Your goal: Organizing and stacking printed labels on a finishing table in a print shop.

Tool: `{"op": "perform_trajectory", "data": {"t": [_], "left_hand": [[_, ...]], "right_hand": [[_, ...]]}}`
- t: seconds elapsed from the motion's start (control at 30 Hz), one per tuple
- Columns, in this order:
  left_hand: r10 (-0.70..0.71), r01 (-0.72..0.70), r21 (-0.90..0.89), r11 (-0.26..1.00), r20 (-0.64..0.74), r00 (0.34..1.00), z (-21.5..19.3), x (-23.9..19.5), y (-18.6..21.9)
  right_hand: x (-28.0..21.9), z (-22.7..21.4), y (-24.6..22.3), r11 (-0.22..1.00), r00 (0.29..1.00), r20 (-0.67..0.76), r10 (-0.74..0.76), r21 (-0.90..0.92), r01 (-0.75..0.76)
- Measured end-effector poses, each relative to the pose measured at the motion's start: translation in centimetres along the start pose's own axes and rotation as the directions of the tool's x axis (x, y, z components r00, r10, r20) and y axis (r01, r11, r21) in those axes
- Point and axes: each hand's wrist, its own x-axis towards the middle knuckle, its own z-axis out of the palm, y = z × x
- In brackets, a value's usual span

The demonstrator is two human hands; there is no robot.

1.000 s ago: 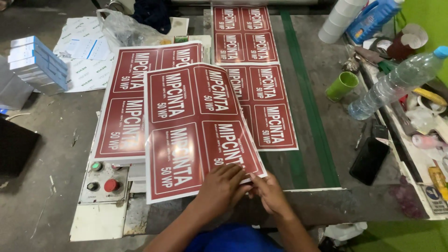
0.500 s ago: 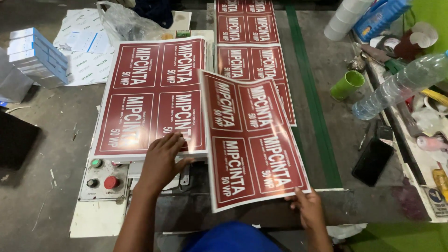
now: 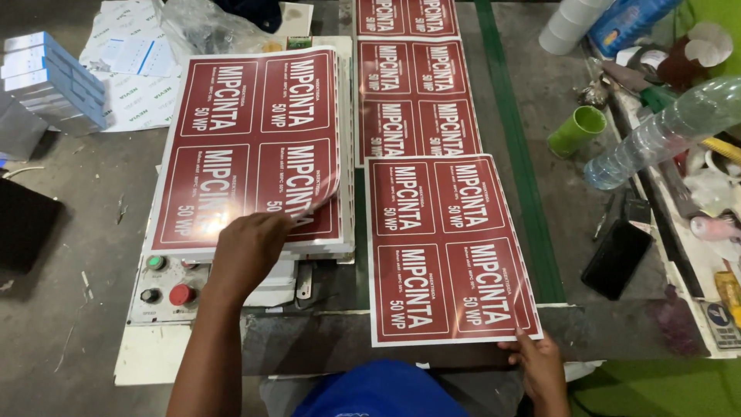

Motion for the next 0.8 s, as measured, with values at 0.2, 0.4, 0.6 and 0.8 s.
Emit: {"op": "perform_trajectory", "data": {"t": [0.2,0.4,0.6,0.8], "left_hand": [[-0.002,0.014,0.034,0.999,-0.316,0.949,-0.7,-0.6,0.4],[-0.032,0.034,0.002,0.999,-0.289,0.957,-1.5,-0.8,1.4],[-0.140,0.133,-0.043,0.990,-0.312,0.940,0.6,-0.9,-0.1],[0.092,-0.052,0.088,0.995,-0.561,0.822,-1.8,-1.7,1.8]], "right_hand": [[0.3,0.8,0.3,0.999,0.994,0.097,-0.048,0.008,0.048],[1.6,4.3,-1.8,0.998,0.992,0.118,-0.052,-0.022,0.055],[4.2,7.4,-4.9,0.998,0.987,0.144,-0.066,0.004,0.067],[2.6,7.3,-6.0,0.996,0.999,0.020,0.042,-0.076,-0.040]]}}
